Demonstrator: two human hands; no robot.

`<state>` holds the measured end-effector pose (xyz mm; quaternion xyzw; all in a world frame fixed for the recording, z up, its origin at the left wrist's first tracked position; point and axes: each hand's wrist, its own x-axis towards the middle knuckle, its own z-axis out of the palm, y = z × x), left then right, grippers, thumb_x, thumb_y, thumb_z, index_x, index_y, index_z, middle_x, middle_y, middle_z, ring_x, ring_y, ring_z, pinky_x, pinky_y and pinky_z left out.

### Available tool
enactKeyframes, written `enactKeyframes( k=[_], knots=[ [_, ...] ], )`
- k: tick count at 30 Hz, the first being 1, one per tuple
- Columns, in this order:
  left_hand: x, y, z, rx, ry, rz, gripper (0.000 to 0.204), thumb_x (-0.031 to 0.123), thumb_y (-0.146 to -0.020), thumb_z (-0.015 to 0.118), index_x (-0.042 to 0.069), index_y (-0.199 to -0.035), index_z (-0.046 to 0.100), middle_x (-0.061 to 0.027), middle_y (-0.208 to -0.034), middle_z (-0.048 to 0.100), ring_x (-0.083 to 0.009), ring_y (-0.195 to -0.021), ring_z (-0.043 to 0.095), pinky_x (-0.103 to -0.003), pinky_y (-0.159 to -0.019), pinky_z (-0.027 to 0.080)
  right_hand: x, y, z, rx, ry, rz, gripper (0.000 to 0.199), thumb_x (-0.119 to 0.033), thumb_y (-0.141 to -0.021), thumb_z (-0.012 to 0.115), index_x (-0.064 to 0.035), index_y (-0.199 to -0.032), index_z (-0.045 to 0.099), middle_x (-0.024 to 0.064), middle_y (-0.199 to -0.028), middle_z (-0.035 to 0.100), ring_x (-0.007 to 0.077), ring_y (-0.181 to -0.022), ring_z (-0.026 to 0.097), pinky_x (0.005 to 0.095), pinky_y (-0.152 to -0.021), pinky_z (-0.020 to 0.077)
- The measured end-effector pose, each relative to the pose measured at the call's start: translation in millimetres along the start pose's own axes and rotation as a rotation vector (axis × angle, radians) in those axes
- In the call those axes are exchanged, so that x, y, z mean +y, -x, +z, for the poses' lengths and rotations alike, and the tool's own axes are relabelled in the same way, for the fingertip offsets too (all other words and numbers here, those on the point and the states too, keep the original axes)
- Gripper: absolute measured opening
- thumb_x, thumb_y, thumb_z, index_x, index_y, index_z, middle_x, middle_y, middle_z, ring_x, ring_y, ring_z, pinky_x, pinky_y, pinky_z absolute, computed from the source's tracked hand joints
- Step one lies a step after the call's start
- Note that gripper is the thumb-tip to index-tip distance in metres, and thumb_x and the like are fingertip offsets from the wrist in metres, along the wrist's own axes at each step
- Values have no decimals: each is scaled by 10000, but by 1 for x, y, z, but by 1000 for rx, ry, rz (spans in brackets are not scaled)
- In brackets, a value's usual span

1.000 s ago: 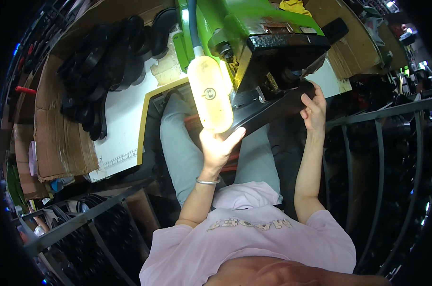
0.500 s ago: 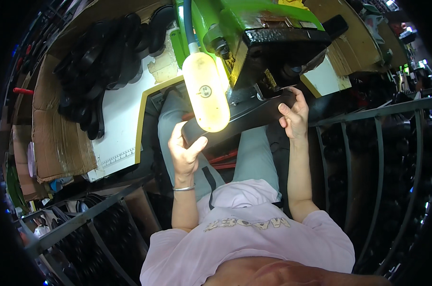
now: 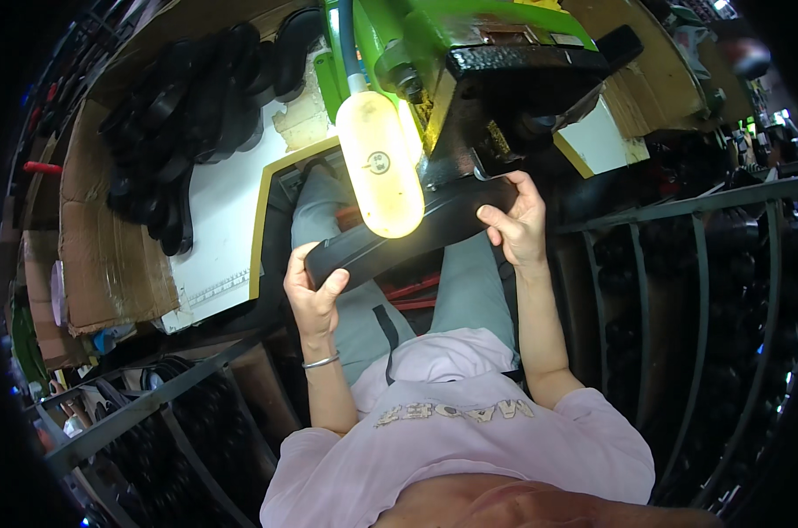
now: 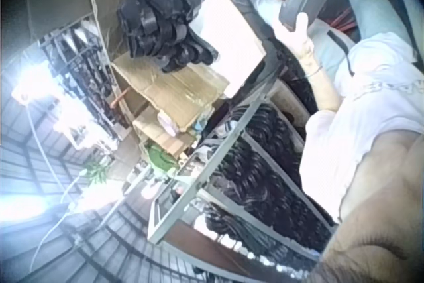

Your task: The person uses a green grinding machine to smooth the soles of black shoes. They pick up a shoe, press the sole against the rotating wheel, and rotate the shoe to treat different areas. The person repeats this process for multiple shoes, placing each finished shoe on a nearby surface.

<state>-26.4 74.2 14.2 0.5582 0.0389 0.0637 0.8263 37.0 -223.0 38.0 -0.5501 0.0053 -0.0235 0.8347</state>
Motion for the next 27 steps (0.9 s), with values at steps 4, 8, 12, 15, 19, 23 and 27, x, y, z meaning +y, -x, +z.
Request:
enactKeyframes(
  k=[4,8,12,15,19,23,27],
  knots=[
    [17,-3,44,-19,-90,12,389,38,-744,812,-7,-1056,583,-42,-929,655,-104,-840,616,-241,-768,505,-16,-4,-15,74,-46,-36,467,69,-776,713,-6,-1188,507,96,-1035,616,78,-706,592,151,-406,394],
    [20,-15,67,-10,-96,-17,354,2,-749,789,-6,-1042,591,-45,-927,656,-104,-839,618,-248,-772,509,-27,-11,-30,144,11,-20,474,31,-785,731,-12,-1200,504,85,-1047,609,63,-700,577,146,-398,387],
    [21,-18,57,-8,-61,43,340,-9,-749,779,-6,-1035,595,-46,-929,656,-104,-836,618,-247,-772,509,-26,-8,-23,107,39,24,503,55,-752,740,-1,-1188,496,91,-1019,605,64,-661,560,157,-379,362],
    [18,-10,33,56,4,-28,341,26,-772,760,-16,-1066,593,-44,-950,641,-100,-840,603,-244,-789,494,-16,-6,-8,51,23,46,510,77,-728,747,8,-1168,498,93,-995,608,68,-662,574,160,-379,359],
    [8,4,-7,59,56,-107,334,62,-792,744,-28,-1073,586,-40,-968,629,-94,-856,585,-244,-804,480,-4,-4,15,-15,3,75,512,90,-698,763,1,-1134,510,76,-911,646,59,-606,574,166,-385,354],
    [13,11,-28,-145,-255,-275,339,132,-771,792,-21,-1022,622,-35,-916,659,-105,-830,611,-261,-770,491,0,-1,25,-106,155,9,492,34,-701,801,-3,-1105,521,55,-932,634,72,-723,591,193,-552,456],
    [27,-6,26,-314,-831,-139,414,185,-688,842,-1,-1004,650,-147,-912,697,-235,-827,685,-326,-755,514,4,-1,19,-164,179,-94,464,54,-716,786,1,-1099,528,51,-969,623,104,-881,596,248,-785,496]
  ],
)
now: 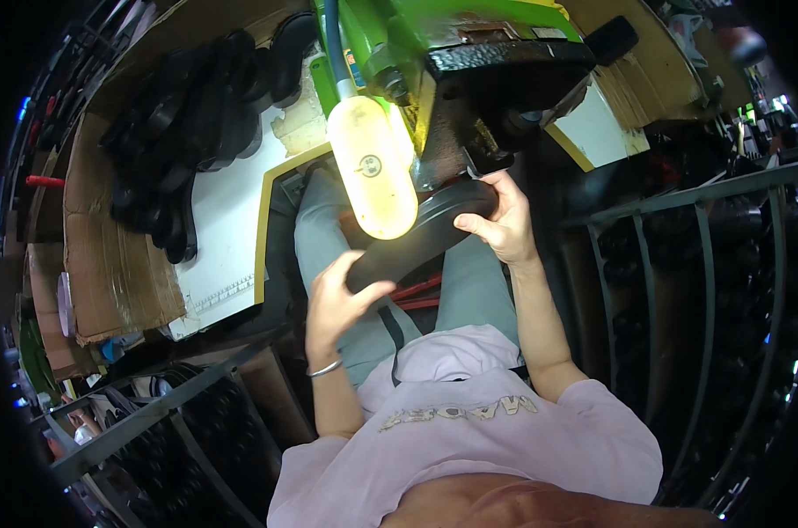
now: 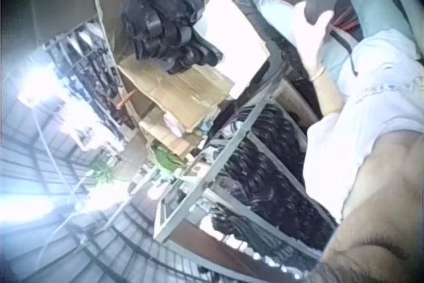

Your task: The person uses a green grinding machine to smooth the soles of black shoes. They pick up a shoe, press the sole against the rotating wheel, and rotate the shoe to treat different areas. The person repeats this process for multiple shoes, placing each finished shoe on a nearby surface.

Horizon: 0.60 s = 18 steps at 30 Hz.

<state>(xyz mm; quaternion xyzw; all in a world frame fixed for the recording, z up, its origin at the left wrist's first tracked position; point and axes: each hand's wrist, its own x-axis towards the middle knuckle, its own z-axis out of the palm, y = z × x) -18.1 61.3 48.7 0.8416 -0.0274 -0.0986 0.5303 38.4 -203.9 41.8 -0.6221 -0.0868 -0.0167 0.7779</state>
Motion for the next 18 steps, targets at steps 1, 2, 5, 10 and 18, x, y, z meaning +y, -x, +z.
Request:
enactKeyframes(
  k=[1,2,5,10,18],
  knots=[
    [17,-10,11,44,41,76,409,206,-717,826,-4,-1018,647,-143,-930,702,-245,-849,686,-334,-768,515,-2,1,-3,-7,-33,-6,459,63,-720,780,2,-1099,529,52,-978,621,111,-916,595,261,-834,493],
    [29,-20,22,114,54,175,293,164,-761,778,-7,-954,636,-65,-771,656,-121,-685,592,-297,-657,498,-8,3,-7,21,-31,21,453,93,-727,759,0,-1105,527,54,-971,624,111,-907,597,263,-828,495],
    [46,-45,42,176,-169,272,235,189,-802,753,49,-963,653,-85,-724,601,-201,-611,566,-336,-599,481,-14,4,-32,125,-94,84,447,54,-774,737,5,-1148,499,68,-972,624,82,-736,588,184,-534,470],
    [35,-66,45,328,-663,736,134,204,-825,741,135,-923,681,-70,-748,537,-209,-657,552,-337,-594,466,-23,-3,-33,214,-178,97,405,11,-795,729,5,-1121,488,83,-949,624,91,-655,590,184,-384,422],
    [48,-50,19,223,-92,210,274,214,-775,783,29,-966,718,-143,-799,709,-251,-607,670,-332,-610,514,-16,-2,-10,140,-223,176,421,47,-752,741,-14,-1078,482,90,-913,625,113,-678,619,197,-361,423]
  ],
)
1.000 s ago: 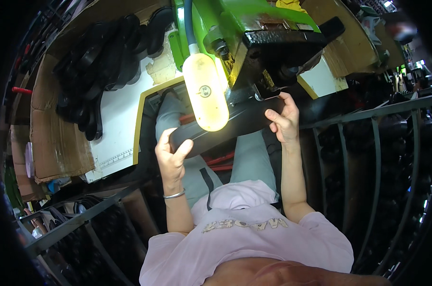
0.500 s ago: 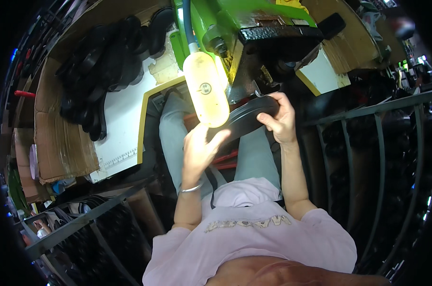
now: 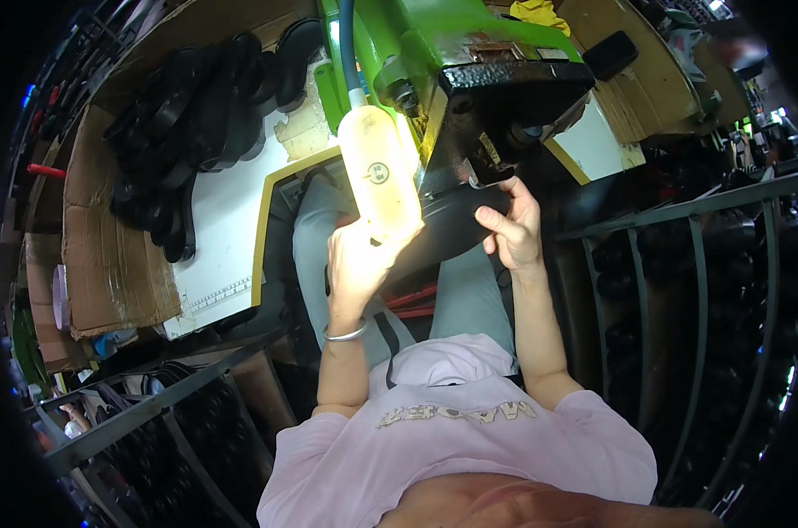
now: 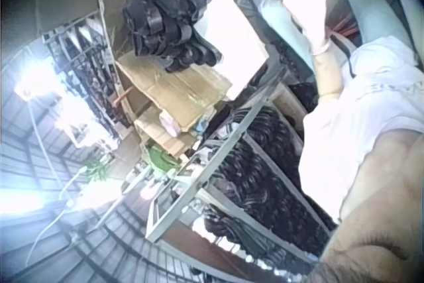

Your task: The person uses a green grinding machine to smooth the soles of black shoes. They pick up a shoe, press the sole against the rotating wheel, and rotate the shoe to treat different areas. The person repeats this process for multiple shoes, placing each finished shoe on a nearby surface.

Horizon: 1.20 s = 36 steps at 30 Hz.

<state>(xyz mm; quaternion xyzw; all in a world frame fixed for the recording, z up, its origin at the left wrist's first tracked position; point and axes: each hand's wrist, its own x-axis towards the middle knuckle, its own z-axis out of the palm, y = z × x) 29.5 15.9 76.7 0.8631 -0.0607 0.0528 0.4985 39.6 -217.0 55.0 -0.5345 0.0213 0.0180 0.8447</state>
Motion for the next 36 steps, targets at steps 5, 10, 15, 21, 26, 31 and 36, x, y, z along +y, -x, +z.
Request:
enactKeyframes(
  k=[5,10,15,21,26,31,36],
  knots=[
    [-26,16,1,3,152,-76,238,165,-811,747,-9,-966,700,-163,-840,713,-256,-713,698,-322,-663,515,1,7,21,-13,65,-4,396,36,-730,772,-34,-1010,501,64,-839,633,69,-606,583,186,-372,407],
    [-48,39,17,80,246,-158,202,152,-846,716,-29,-821,629,-99,-665,604,-119,-603,547,-282,-585,444,7,6,25,-47,175,-31,371,5,-722,799,-36,-965,522,48,-839,634,40,-589,556,182,-386,388],
    [-58,67,29,138,393,-177,308,258,-919,677,-13,-810,581,-23,-673,555,-74,-643,453,-265,-567,396,9,4,41,-61,314,-152,357,-14,-707,825,-23,-943,557,32,-856,646,70,-739,600,215,-646,497],
    [-40,51,33,110,417,-51,215,187,-895,698,-13,-873,623,-63,-790,649,-104,-721,564,-260,-674,463,19,10,36,-65,251,-180,344,9,-732,799,-19,-973,555,41,-894,649,89,-776,609,226,-681,501],
    [-2,-1,21,16,189,139,211,180,-853,737,9,-774,642,-28,-654,584,-89,-605,497,-257,-583,426,15,15,18,77,37,-126,309,4,-787,748,-33,-998,526,64,-901,648,67,-648,584,162,-395,386],
    [5,-10,19,-49,247,51,226,195,-835,760,15,-761,645,-28,-658,586,-92,-598,500,-257,-571,412,8,16,20,85,5,-58,293,-39,-799,749,-35,-988,525,73,-889,645,70,-631,583,173,-361,387],
    [-8,1,15,-9,288,1,187,136,-817,756,-22,-914,730,-113,-799,730,-114,-669,663,-264,-635,515,13,17,29,61,52,-2,309,-74,-773,773,-30,-966,534,64,-853,637,65,-598,573,170,-355,386]
  ],
)
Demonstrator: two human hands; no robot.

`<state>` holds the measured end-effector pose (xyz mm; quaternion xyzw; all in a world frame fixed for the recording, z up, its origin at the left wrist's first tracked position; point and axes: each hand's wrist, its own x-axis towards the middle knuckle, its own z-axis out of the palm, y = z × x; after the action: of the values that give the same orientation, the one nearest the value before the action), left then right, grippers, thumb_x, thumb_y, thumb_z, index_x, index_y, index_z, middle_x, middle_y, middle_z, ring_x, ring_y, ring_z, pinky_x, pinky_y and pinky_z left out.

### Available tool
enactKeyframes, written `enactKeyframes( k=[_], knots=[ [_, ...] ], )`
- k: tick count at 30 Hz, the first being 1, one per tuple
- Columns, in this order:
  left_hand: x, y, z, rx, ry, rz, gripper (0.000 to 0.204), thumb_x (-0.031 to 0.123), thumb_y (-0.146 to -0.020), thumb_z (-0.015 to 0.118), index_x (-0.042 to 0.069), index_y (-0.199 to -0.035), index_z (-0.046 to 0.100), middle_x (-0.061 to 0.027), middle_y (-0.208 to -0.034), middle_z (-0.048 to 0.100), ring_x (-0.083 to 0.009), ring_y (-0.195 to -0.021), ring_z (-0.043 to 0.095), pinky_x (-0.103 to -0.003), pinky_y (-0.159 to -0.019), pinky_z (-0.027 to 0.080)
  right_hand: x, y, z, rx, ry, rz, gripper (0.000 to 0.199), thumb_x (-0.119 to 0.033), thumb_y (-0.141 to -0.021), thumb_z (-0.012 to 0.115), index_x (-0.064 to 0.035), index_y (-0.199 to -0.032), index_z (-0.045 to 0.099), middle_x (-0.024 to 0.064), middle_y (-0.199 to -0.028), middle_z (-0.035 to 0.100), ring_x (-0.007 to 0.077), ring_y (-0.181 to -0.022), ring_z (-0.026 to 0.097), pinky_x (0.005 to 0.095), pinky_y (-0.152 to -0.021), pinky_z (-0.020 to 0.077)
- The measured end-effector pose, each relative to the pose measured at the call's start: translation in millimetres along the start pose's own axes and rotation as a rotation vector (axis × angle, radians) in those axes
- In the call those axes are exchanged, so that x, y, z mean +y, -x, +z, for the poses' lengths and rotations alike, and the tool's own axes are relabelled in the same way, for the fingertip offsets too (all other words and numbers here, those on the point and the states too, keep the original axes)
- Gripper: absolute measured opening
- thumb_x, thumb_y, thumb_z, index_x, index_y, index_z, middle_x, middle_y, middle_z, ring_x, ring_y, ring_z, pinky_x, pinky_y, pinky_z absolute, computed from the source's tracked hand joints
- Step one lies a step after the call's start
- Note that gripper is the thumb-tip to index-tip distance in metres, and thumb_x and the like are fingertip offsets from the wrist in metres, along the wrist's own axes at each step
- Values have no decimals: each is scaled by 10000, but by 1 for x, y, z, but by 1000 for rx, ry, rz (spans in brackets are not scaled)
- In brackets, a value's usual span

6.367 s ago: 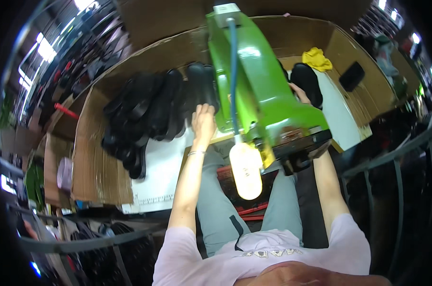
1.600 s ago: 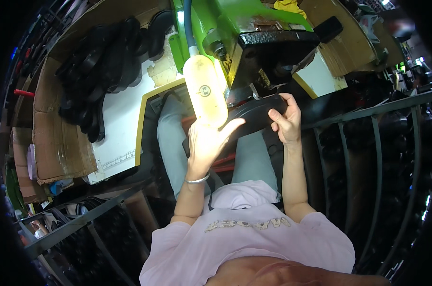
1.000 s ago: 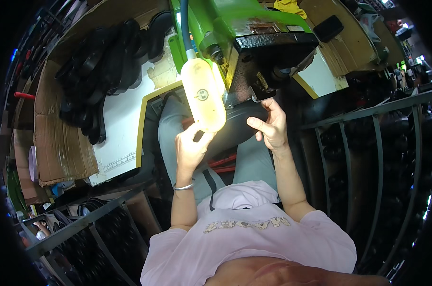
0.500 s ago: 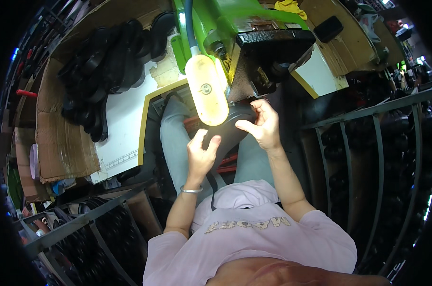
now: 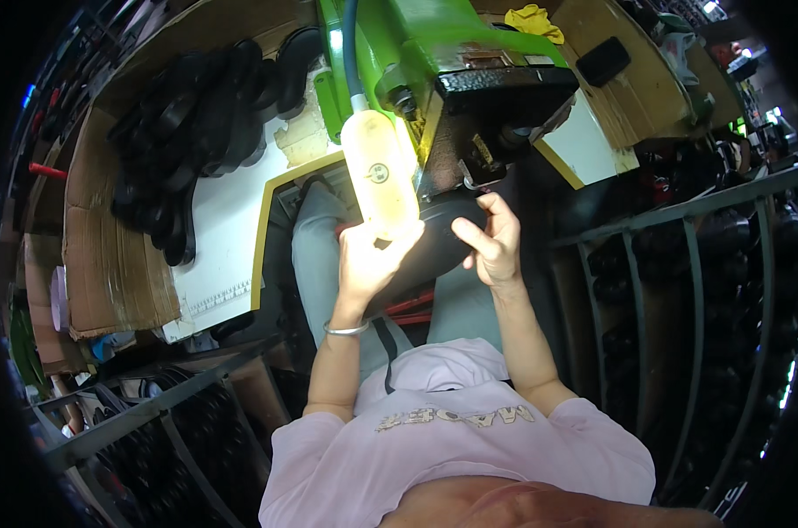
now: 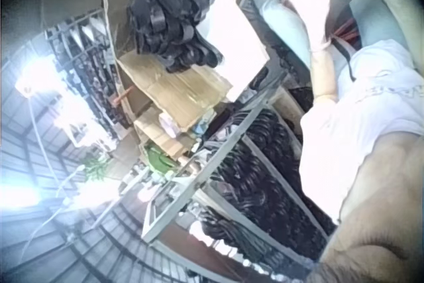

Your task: The person uses a green grinding machine to smooth the soles of black shoes. They pick up a shoe, press the sole against the rotating wheel, and rotate the shoe to treat different areas. The person repeats this process for multiple shoes, placing each finished shoe on a nearby surface.

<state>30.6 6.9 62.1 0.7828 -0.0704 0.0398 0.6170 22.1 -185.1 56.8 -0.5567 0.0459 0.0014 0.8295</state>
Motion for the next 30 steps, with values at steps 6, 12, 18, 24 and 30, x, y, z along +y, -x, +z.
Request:
enactKeyframes(
  k=[6,12,18,24,30],
  knots=[
    [-27,30,-4,160,140,-129,237,82,-814,750,-45,-1006,693,-84,-874,726,-117,-771,650,-270,-718,515,8,-6,13,-107,206,3,300,-60,-755,795,-37,-939,559,26,-840,641,53,-628,577,183,-473,437],
    [-12,16,19,71,116,26,174,91,-789,787,-13,-839,657,-2,-753,635,-54,-662,520,-227,-604,449,38,1,4,-5,102,-193,425,-69,-753,807,0,-1094,564,71,-1011,647,147,-962,601,287,-870,472],
    [-9,-1,49,81,187,47,142,70,-813,762,-12,-813,646,3,-725,625,-43,-638,510,-198,-581,420,98,53,-59,-273,92,373,726,-9,-700,785,37,-1343,452,102,-1227,579,207,-1164,526,338,-1018,400],
    [-37,21,52,49,269,-94,80,-22,-848,703,-22,-887,633,-10,-785,641,-47,-704,568,-182,-628,457,120,96,-119,-75,-509,527,672,30,-716,686,-32,-1343,451,98,-1164,602,236,-1058,583,391,-849,503],
    [-35,25,59,-1,491,-112,183,-84,-846,669,-36,-1005,593,-54,-929,645,-80,-789,607,-202,-702,508,62,79,-152,310,-309,245,483,-10,-750,673,-111,-1195,514,72,-998,619,130,-664,595,214,-384,404]
  ],
)
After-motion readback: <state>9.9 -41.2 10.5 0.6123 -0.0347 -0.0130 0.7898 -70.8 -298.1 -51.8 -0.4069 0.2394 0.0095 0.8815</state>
